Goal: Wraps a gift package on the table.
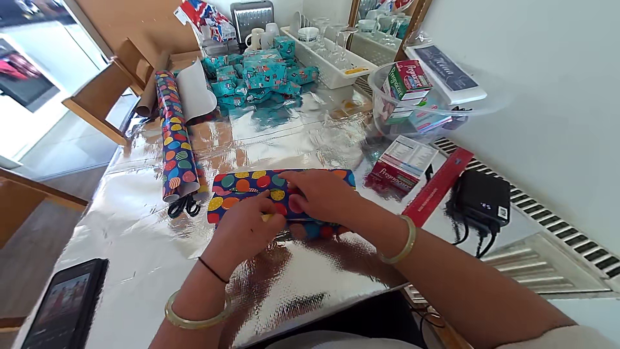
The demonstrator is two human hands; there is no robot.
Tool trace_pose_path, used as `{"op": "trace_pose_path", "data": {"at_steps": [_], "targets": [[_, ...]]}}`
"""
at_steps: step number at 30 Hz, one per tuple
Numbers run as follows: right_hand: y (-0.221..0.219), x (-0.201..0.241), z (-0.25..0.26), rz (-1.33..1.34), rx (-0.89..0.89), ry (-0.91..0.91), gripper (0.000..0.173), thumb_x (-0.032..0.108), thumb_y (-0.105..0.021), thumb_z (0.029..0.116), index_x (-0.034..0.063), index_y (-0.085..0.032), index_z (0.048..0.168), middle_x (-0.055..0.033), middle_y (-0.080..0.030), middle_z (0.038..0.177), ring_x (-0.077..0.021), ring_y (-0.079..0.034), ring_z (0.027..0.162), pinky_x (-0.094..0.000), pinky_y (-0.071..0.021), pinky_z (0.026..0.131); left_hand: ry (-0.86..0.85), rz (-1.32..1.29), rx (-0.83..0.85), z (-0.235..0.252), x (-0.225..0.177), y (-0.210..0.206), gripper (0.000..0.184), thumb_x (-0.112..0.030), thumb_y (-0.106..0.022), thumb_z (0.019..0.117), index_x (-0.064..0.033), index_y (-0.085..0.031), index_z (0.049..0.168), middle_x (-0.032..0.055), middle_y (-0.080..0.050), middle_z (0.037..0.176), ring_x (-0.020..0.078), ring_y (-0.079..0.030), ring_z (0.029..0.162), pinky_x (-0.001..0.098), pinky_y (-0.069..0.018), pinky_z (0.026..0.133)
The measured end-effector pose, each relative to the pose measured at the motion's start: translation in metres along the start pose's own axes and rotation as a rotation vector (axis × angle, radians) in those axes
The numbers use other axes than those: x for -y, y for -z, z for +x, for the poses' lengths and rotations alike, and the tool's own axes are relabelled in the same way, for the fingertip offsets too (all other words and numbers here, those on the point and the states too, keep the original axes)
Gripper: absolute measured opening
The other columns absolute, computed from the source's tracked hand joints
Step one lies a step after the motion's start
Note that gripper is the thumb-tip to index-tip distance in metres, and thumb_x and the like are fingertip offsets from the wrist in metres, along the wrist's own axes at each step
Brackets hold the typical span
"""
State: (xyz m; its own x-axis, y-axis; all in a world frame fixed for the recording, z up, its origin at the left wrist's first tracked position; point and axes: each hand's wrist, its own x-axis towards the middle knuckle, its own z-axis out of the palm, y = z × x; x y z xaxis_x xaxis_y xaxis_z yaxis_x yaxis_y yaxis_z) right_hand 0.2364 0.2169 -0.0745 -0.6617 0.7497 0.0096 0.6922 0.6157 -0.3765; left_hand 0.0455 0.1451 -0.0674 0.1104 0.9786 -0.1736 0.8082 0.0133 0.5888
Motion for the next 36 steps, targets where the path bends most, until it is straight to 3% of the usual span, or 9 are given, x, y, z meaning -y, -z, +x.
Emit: {"op": "trace_pose_path", "data": {"at_steps": [3, 8, 11, 17, 22, 26, 27, 30, 36], "targets": [[0.011, 0.006, -0.002, 0.015, 0.073, -0.034, 0.038, 0.015, -0.048, 0.107, 0.0068, -0.052, 0.144, -0.0139, -0.071, 0.116, -0.0321, -0.069, 0.108, -0.0548, -0.0531, 0.093, -0.15, -0.179, -0.267, -0.008, 0.014, -0.004, 0.02, -0.027, -0.061, 0.0973, -0.013, -0.071, 0.086, 0.0047, -0.066, 0.13, 0.0191, -0.066, 0.111, 0.0442, -0.0561, 0.084], [0.02, 0.009, -0.006, 0.028, 0.141, 0.006, 0.039, 0.023, -0.05, 0.1064, 0.0061, -0.048, 0.142, -0.0135, -0.07, 0.114, -0.0296, -0.069, 0.104, -0.0519, -0.0539, 0.09, -0.261, -0.248, -0.473, -0.001, 0.024, -0.02, 0.014, -0.026, -0.065, 0.0953, -0.0158, -0.073, 0.092, 0.0022, -0.063, 0.128, 0.0128, -0.061, 0.117, 0.0352, -0.0553, 0.089], [0.02, 0.01, -0.007, -0.021, 0.157, 0.054, 0.043, 0.039, -0.051, 0.1074, 0.0055, -0.051, 0.134, -0.0121, -0.066, 0.099, -0.029, -0.067, 0.092, -0.0499, -0.0538, 0.082, -0.307, -0.145, -0.533, 0.004, 0.022, -0.027, 0.015, -0.025, -0.066, 0.0957, -0.0129, -0.075, 0.096, 0.006, -0.064, 0.126, 0.0179, -0.061, 0.116, 0.0405, -0.0546, 0.09], [0.021, 0.006, -0.004, -0.013, 0.158, 0.12, 0.031, 0.034, -0.045, 0.1101, 0.0061, -0.055, 0.12, -0.0089, -0.062, 0.084, -0.0259, -0.066, 0.08, -0.0463, -0.0534, 0.072, -0.363, 0.024, -0.603, 0.009, 0.019, -0.036, 0.012, -0.023, -0.068, 0.0931, -0.0126, -0.076, 0.092, 0.0091, -0.064, 0.124, 0.0226, -0.065, 0.105, 0.0432, -0.0572, 0.082], [0.02, 0.008, -0.005, -0.079, 0.158, 0.162, 0.023, 0.024, -0.046, 0.1098, 0.006, -0.058, 0.117, -0.0103, -0.065, 0.089, -0.0285, -0.067, 0.092, -0.0566, -0.0466, 0.094, -0.396, 0.056, -0.617, 0.007, 0.016, -0.038, 0.014, -0.024, -0.069, 0.0923, -0.0121, -0.076, 0.095, 0.0109, -0.065, 0.122, 0.0238, -0.066, 0.103, 0.042, -0.0575, 0.08], [0.01, 0.017, -0.034, -0.069, -0.211, 0.318, 0.016, 0.017, -0.058, 0.1002, 0.008, -0.069, 0.109, -0.0061, -0.072, 0.088, -0.0267, -0.073, 0.095, -0.0629, -0.0471, 0.103, -0.494, 0.089, -0.678, -0.011, 0.008, -0.035, 0.021, -0.032, -0.064, 0.0921, -0.015, -0.076, 0.096, 0.0051, -0.066, 0.119, 0.0135, -0.066, 0.093, 0.0311, -0.0575, 0.074], [0.007, 0.021, -0.045, -0.052, -0.331, 0.365, 0.02, 0.017, -0.057, 0.0966, 0.0093, -0.073, 0.107, -0.0044, -0.075, 0.094, -0.0238, -0.074, 0.1, -0.0583, -0.0512, 0.102, -0.539, 0.081, -0.688, -0.021, 0.005, -0.035, 0.022, -0.034, -0.064, 0.093, -0.0153, -0.076, 0.098, 0.0047, -0.066, 0.118, 0.0114, -0.065, 0.092, 0.029, -0.0567, 0.074], [0.002, 0.029, -0.074, 0.042, -0.518, 0.441, 0.019, 0.02, -0.053, 0.0947, 0.0147, -0.071, 0.089, 0.0037, -0.069, 0.089, -0.0086, -0.066, 0.085, -0.0291, -0.0556, 0.072, -0.669, 0.026, -0.682, -0.048, 0.002, -0.039, 0.026, -0.041, -0.062, 0.0972, -0.0179, -0.073, 0.102, 0.001, -0.068, 0.113, 0.007, -0.064, 0.099, 0.0235, -0.056, 0.081], [-0.018, 0.037, -0.101, 0.19, -0.582, 0.414, 0.019, 0.023, -0.057, 0.0918, 0.0145, -0.064, 0.076, 0.0051, -0.058, 0.071, -0.0022, -0.057, 0.068, -0.0174, -0.0451, 0.056, -0.766, 0.033, -0.643, -0.073, 0.0, -0.048, 0.028, -0.041, -0.059, 0.0982, -0.0162, -0.072, 0.102, -0.0008, -0.071, 0.095, 0.0055, -0.065, 0.092, 0.0166, -0.0519, 0.076]]}}
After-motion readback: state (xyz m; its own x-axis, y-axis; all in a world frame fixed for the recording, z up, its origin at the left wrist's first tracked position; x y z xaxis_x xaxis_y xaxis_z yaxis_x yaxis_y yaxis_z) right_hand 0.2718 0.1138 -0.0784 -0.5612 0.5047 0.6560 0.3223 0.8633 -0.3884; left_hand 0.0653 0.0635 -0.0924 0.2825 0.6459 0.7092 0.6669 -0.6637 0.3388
